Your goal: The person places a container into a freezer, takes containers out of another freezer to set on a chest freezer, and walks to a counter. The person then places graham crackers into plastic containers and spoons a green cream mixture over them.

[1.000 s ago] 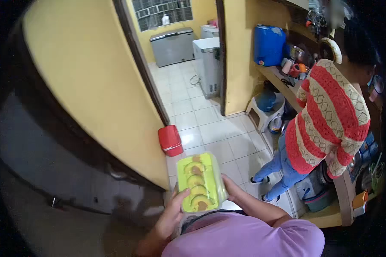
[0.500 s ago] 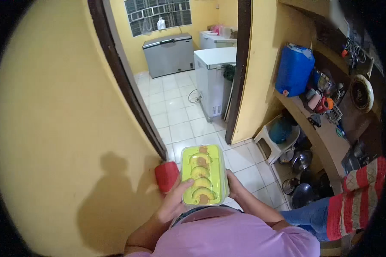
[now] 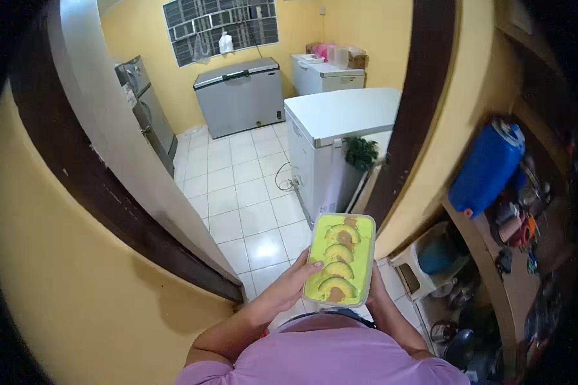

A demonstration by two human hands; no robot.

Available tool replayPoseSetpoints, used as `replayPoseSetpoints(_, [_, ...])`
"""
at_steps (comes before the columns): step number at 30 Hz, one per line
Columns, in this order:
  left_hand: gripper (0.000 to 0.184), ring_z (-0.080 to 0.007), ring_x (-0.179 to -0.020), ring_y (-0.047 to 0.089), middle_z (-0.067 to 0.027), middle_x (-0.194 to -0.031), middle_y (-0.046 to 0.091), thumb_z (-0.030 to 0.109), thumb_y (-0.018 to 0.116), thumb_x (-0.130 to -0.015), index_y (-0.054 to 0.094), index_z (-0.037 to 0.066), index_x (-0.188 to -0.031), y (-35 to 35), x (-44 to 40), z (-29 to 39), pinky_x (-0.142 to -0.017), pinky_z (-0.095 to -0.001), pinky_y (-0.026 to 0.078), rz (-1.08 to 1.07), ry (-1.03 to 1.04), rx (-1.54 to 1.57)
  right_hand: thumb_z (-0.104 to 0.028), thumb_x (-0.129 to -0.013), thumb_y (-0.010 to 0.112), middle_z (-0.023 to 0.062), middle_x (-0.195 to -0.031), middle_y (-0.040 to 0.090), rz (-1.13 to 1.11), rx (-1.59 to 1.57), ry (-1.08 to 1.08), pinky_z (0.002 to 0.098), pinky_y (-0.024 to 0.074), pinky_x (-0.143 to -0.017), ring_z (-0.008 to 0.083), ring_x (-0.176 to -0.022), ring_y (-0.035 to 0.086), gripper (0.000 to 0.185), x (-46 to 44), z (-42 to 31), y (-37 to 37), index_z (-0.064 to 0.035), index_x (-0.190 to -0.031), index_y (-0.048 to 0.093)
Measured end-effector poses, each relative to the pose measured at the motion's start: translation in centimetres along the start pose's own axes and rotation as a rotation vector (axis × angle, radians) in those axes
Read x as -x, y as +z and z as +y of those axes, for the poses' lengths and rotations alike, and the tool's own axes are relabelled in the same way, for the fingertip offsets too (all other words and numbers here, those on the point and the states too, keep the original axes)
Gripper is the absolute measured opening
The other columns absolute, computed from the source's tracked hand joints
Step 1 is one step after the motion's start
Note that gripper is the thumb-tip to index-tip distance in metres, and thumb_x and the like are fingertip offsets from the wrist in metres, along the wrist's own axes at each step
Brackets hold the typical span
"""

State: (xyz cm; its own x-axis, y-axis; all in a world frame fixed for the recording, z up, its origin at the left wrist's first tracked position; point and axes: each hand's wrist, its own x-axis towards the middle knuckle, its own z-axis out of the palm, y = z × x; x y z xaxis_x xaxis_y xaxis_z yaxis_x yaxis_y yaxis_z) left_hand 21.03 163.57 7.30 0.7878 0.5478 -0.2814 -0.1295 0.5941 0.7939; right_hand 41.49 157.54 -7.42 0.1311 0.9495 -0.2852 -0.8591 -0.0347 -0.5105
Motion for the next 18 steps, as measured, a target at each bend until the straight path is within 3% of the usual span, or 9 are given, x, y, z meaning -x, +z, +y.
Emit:
replayPoseSetpoints(1, [0.07, -0.0237, -0.134, 0.035, -0.0144, -0.147, 0.031, 0.024, 0.051, -0.096, 0.01, 0.009, -0.151, -1.0, -2.5, 2.4, -0.108, -0.0372, 0.035, -0.01, 0.009, 0.008, -0.037, -0.094, 0.044, 0.0158, -0.121, 0.059, -0.073, 0.032, 0.07, 0.0393, 0.0532, -0.089, 0.0264, -0.105, 0.062, 0.05, -3.5, -2.1, 0.6, -0.0014, -0.128, 0.05])
replayPoseSetpoints(5, [0.066, -0.0252, -0.139, 0.027, -0.0142, -0.152, 0.022, 0.026, 0.043, -0.1, 0.007, 0.008, -0.151, -7.5, -11.7, 9.3, -0.112, -0.0371, 0.03, 0.062, 0.102, -0.041, -0.037, -0.095, 0.043, 0.0156, -0.122, 0.058, 0.016, 0.207, 0.103, 0.0384, 0.052, -0.091, 0.0269, -0.107, 0.061, 0.05, -17.1, -7.0, 6.3, -0.002, -0.13, 0.048])
replayPoseSetpoints(6, [0.07, -0.028, -0.143, 0.018, -0.0145, -0.156, 0.013, 0.031, 0.044, -0.099, 0.004, 0.011, -0.152, -10.2, -13.6, 10.6, -0.114, -0.0463, 0.023, 0.105, 0.158, -0.365, -0.04, -0.096, 0.042, 0.015, -0.122, 0.058, -0.041, 0.362, -0.023, 0.0376, 0.0515, -0.092, 0.0264, -0.107, 0.06, 0.051, -21.2, -6.9, 6.7, -0.0027, -0.131, 0.048])
replayPoseSetpoints(7, [0.07, -0.028, -0.143, 0.018, -0.0145, -0.156, 0.013, 0.031, 0.044, -0.099, 0.004, 0.011, -0.152, -12.9, -14.9, 11.7, -0.114, -0.0463, 0.023, 0.134, 0.177, -0.351, -0.041, -0.096, 0.042, 0.0144, -0.123, 0.058, -0.09, 0.369, -0.032, 0.0369, 0.0511, -0.092, 0.0259, -0.107, 0.06, 0.052, -25.0, -7.1, 7.1, -0.0034, -0.131, 0.047])
replayPoseSetpoints(9, [0.083, -0.031, -0.144, 0.009, -0.0127, -0.158, 0.007, 0.05, 0.049, -0.091, 0.004, 0.018, -0.153, -17.0, -16.1, 14.4, -0.109, -0.0584, 0.019, 0.305, 0.116, -0.119, -0.042, -0.098, 0.041, 0.013, -0.123, 0.057, -0.173, 0.242, 0.062, 0.0355, 0.0504, -0.092, 0.0246, -0.107, 0.059, 0.051, -31.0, -7.3, 9.6, -0.0046, -0.132, 0.046])
replayPoseSetpoints(12, [0.086, -0.0335, -0.145, 0.006, -0.0131, -0.158, 0.005, 0.056, 0.05, -0.09, 0.004, 0.021, -0.153, -25.0, -16.4, 16.9, -0.109, -0.0574, 0.02, 0.461, 0.187, -0.052, -0.035, -0.1, 0.041, 0.0117, -0.123, 0.058, -0.399, 0.104, 0.097, 0.0351, 0.0514, -0.089, 0.0236, -0.107, 0.06, 0.044, -38.0, -5.7, 14.8, -0.0054, -0.131, 0.047])
replayPoseSetpoints(14, [0.084, -0.0339, -0.144, 0.01, -0.0128, -0.158, 0.006, 0.055, 0.05, -0.09, 0.004, 0.022, -0.153, -30.5, -17.8, 20.0, -0.108, -0.0576, 0.022, 0.47, 0.257, -0.05, -0.026, -0.101, 0.043, 0.0069, -0.117, 0.056, -0.449, 0.337, -0.009, 0.0311, 0.0583, -0.071, 0.0167, -0.094, 0.063, 0.041, -44.2, -4.2, 18.5, -0.011, -0.138, 0.038])
replayPoseSetpoints(16, [0.08, -0.0346, -0.144, 0.012, -0.0125, -0.158, 0.006, 0.051, 0.049, -0.093, 0.005, 0.022, -0.153, -34.9, -20.2, 24.4, -0.108, -0.0562, 0.023, 0.447, 0.286, -0.094, -0.04, -0.092, 0.053, 0.0087, -0.119, 0.056, -0.335, 0.378, 0.088, 0.0429, 0.0439, -0.093, 0.0211, -0.105, 0.057, 0.054, -47.6, -4.4, 25.7, -0.0103, -0.136, 0.041])
replayPoseSetpoints(18, [0.078, -0.0354, -0.144, 0.012, -0.0161, -0.158, 0.008, 0.041, 0.051, -0.095, 0.004, 0.021, -0.153, -37.8, -23.7, 29.9, -0.111, -0.0516, 0.022, 0.363, 0.295, -0.22, -0.038, -0.094, 0.051, 0.0093, -0.12, 0.056, -0.38, 0.225, 0.113, 0.042, 0.0472, -0.091, 0.0218, -0.107, 0.058, 0.052, -54.2, -2.7, 27.5, -0.0101, -0.137, 0.041])
